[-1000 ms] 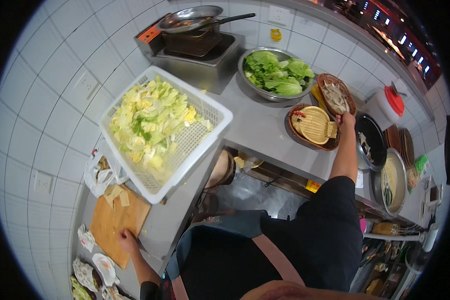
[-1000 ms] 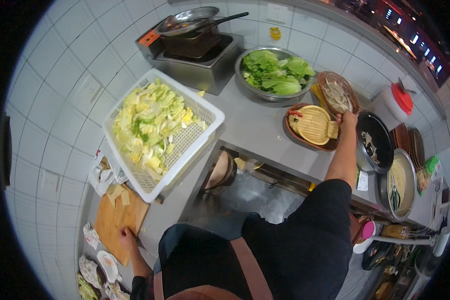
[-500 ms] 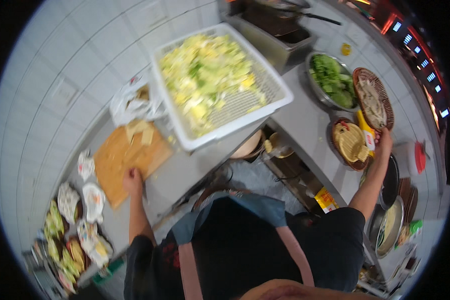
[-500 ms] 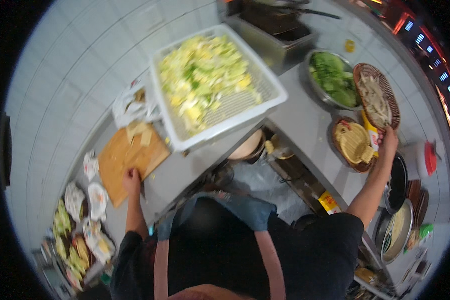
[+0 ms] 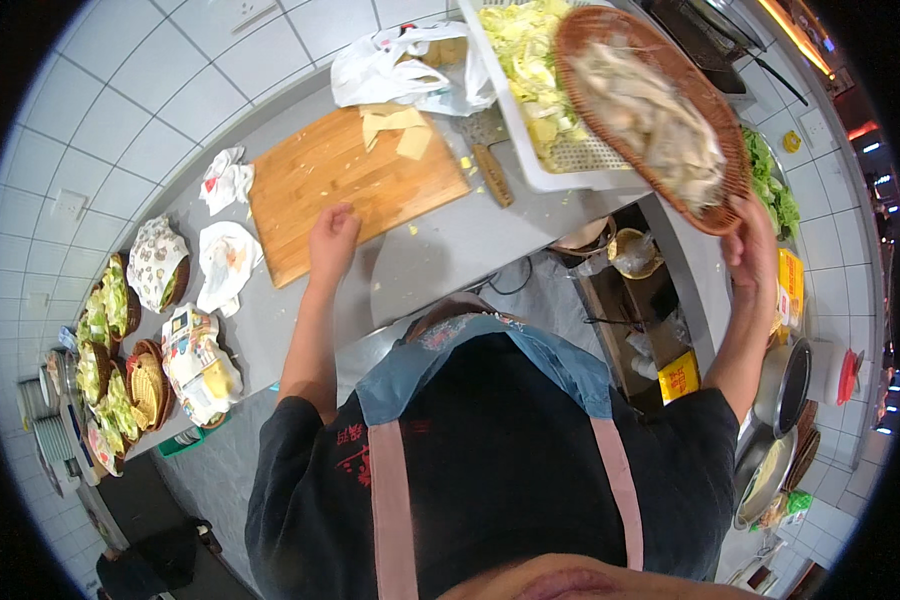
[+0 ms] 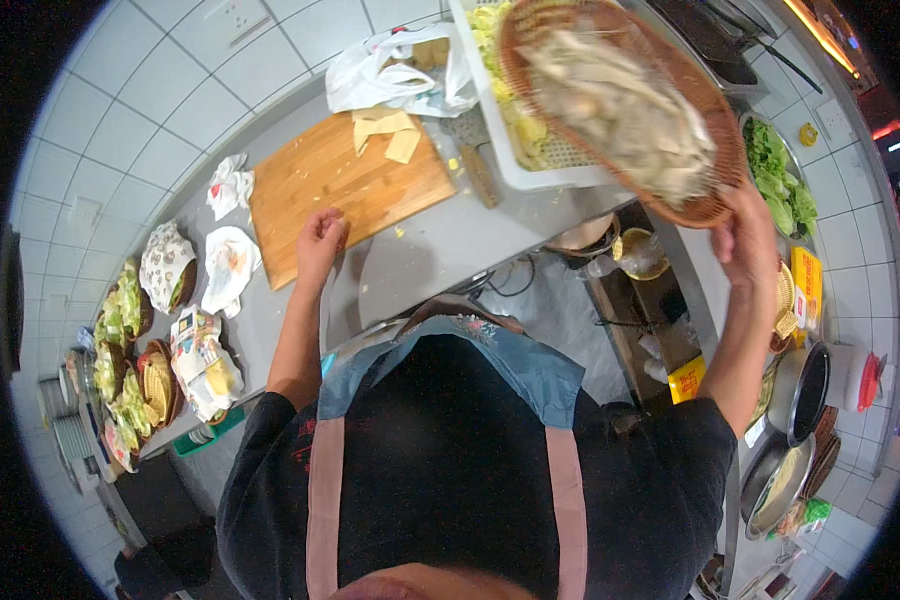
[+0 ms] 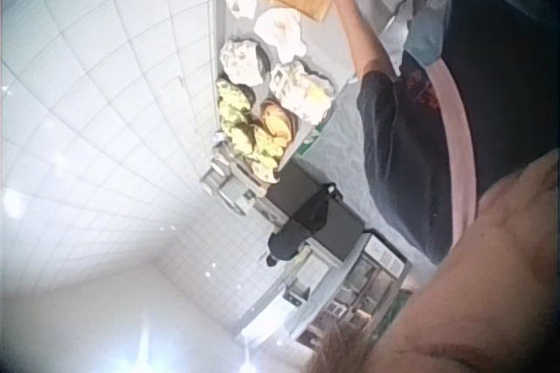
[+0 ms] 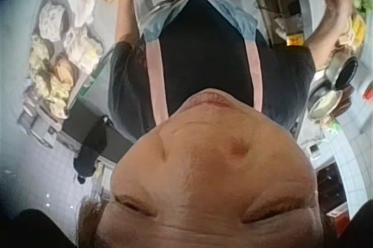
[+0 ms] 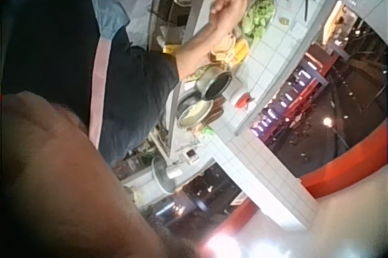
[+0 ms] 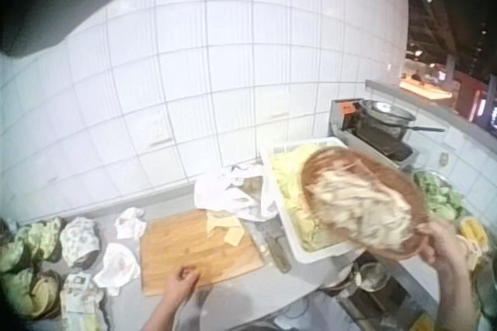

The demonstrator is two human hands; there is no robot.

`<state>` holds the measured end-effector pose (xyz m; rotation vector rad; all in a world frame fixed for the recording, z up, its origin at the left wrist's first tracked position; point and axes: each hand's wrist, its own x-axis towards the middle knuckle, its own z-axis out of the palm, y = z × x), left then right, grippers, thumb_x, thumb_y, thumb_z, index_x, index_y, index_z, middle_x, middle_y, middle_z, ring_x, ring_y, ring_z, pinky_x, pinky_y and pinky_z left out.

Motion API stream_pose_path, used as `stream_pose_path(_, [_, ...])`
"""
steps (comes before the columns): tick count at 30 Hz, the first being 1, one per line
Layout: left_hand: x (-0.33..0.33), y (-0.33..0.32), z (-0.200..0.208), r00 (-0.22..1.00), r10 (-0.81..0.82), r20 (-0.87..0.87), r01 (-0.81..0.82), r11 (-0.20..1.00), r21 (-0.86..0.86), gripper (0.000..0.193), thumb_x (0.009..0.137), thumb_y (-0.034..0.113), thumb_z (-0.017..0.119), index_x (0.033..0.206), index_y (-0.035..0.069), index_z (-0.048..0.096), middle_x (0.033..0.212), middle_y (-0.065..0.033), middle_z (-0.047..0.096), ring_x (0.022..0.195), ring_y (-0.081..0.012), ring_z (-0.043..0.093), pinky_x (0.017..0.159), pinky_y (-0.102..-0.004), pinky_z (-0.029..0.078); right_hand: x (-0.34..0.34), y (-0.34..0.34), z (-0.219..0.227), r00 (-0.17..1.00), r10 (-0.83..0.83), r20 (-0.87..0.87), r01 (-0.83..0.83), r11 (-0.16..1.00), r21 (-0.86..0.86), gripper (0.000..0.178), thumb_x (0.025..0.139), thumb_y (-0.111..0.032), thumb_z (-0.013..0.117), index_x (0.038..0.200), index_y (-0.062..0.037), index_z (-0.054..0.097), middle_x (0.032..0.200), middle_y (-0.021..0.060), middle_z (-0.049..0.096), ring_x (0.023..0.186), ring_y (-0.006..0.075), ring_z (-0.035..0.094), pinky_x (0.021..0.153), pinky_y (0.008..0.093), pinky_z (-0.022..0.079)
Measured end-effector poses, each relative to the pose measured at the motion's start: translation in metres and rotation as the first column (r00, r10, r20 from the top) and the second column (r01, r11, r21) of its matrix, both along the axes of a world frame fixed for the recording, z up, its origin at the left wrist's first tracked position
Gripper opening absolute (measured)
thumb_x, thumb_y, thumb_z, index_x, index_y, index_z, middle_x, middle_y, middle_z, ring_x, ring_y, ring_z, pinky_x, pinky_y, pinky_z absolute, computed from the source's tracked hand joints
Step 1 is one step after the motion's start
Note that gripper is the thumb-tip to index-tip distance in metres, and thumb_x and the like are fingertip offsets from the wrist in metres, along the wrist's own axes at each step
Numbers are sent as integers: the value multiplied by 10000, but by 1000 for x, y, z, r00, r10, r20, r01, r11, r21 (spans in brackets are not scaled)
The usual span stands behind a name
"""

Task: The person assembles food items in small woven baskets. They place shredded cabbage and thin yellow slices into each basket, then cover them with patterned cloths. The process is repeated for multiple baskets on a tiled kitchen counter.

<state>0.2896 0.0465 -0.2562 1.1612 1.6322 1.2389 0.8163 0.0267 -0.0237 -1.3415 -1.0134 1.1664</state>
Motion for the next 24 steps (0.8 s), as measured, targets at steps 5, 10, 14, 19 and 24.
stream_pose_path(5, [-19,-30,21,953,-210,219,235,967,-97,257,875,128,628,1108,37,568,813,-8,593,693,-83,536,603,-222,439,-132,9,-28,983,186,6,-182,969,-169,311,867,-170,536,1117,13,515,594,18,527,336,55,395,287,188,319])
stream_pose_path(10, [-33,-55,33,817,-337,468,429,897,-104,448,864,155,654,1253,47,460,959,-62,601,784,-129,578,675,-255,487,-234,12,-109,942,257,-215,-312,907,-284,261,877,-96,482,1099,42,475,645,84,594,402,86,476,322,211,384])
stream_pose_path(14, [-22,-55,50,790,-213,575,358,921,-152,636,859,173,665,1368,42,307,1023,-109,585,825,-177,615,724,-287,522,-290,1,-167,932,158,-326,-268,905,-329,309,874,-102,504,1128,48,414,714,122,613,465,123,556,374,240,475])
stream_pose_path(19, [-22,-25,28,838,-118,532,243,955,-170,610,848,171,643,1356,43,329,1077,-123,596,830,-194,618,699,-314,527,-331,-18,-169,900,244,-362,-383,839,-386,478,931,-234,539,1289,0,327,890,156,630,659,205,644,554,277,554])
stream_pose_path(24, [-30,-8,39,910,-106,400,208,953,-219,490,860,109,555,1314,47,382,1094,-115,590,839,-198,631,689,-318,539,-271,10,-142,676,703,-222,-707,533,-465,510,935,-334,541,1335,-48,405,1006,128,645,789,168,650,640,278,538])
